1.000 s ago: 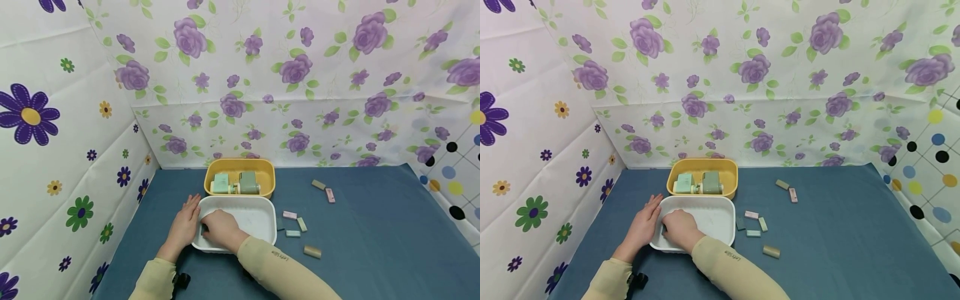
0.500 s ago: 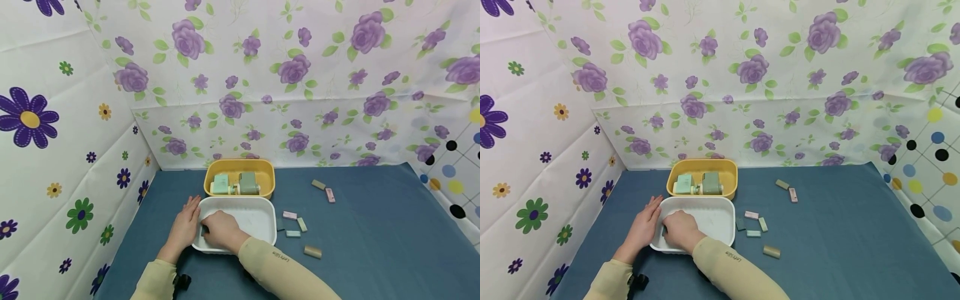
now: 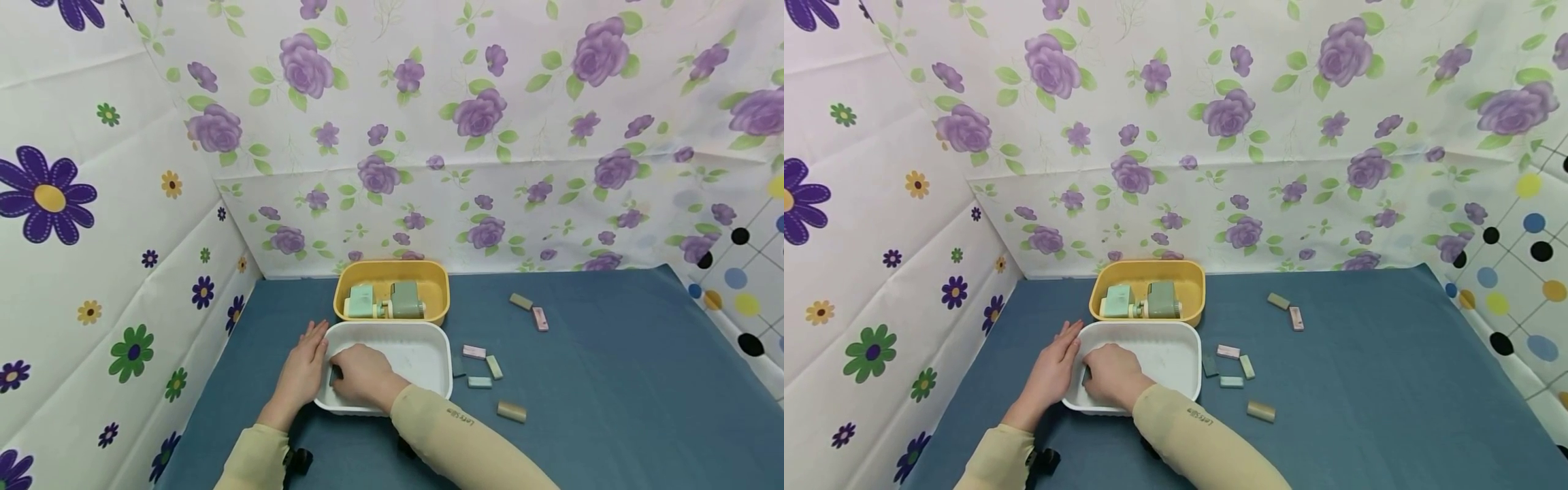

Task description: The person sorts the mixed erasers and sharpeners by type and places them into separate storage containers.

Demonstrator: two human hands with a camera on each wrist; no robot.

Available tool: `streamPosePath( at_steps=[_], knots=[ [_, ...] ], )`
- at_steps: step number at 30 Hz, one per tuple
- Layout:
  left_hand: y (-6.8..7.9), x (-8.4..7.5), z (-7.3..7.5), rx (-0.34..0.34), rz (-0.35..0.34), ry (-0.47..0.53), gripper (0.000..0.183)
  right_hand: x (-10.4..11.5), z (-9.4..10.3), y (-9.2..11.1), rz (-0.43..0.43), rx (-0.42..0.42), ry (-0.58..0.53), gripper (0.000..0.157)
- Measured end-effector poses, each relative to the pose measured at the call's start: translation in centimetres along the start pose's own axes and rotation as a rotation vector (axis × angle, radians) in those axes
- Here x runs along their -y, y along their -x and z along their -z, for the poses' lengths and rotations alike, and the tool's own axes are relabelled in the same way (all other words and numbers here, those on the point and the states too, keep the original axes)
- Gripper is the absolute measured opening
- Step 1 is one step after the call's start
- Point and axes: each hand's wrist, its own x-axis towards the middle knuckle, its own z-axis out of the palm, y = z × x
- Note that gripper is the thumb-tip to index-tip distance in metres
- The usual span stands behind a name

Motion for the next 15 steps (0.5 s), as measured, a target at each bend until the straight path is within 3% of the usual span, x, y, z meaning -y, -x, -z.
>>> streamPosePath(
  at_steps=[3, 8, 15],
  knots=[
    [0.0, 0.0, -0.1, -0.004, -0.007, 0.000, 0.048, -0.3, 0.3, 0.2, -0.013, 0.005, -0.030, 0.009],
    [0.0, 0.0, -0.2, -0.010, -0.004, -0.003, 0.048, -0.8, 1.1, 0.7, -0.075, 0.011, -0.045, 0.035],
    [0.0, -0.3, 0.0, 0.000, 0.019, -0.010, 0.049, -1.9, 3.2, 2.3, -0.038, -0.039, -0.076, 0.040]
  ],
)
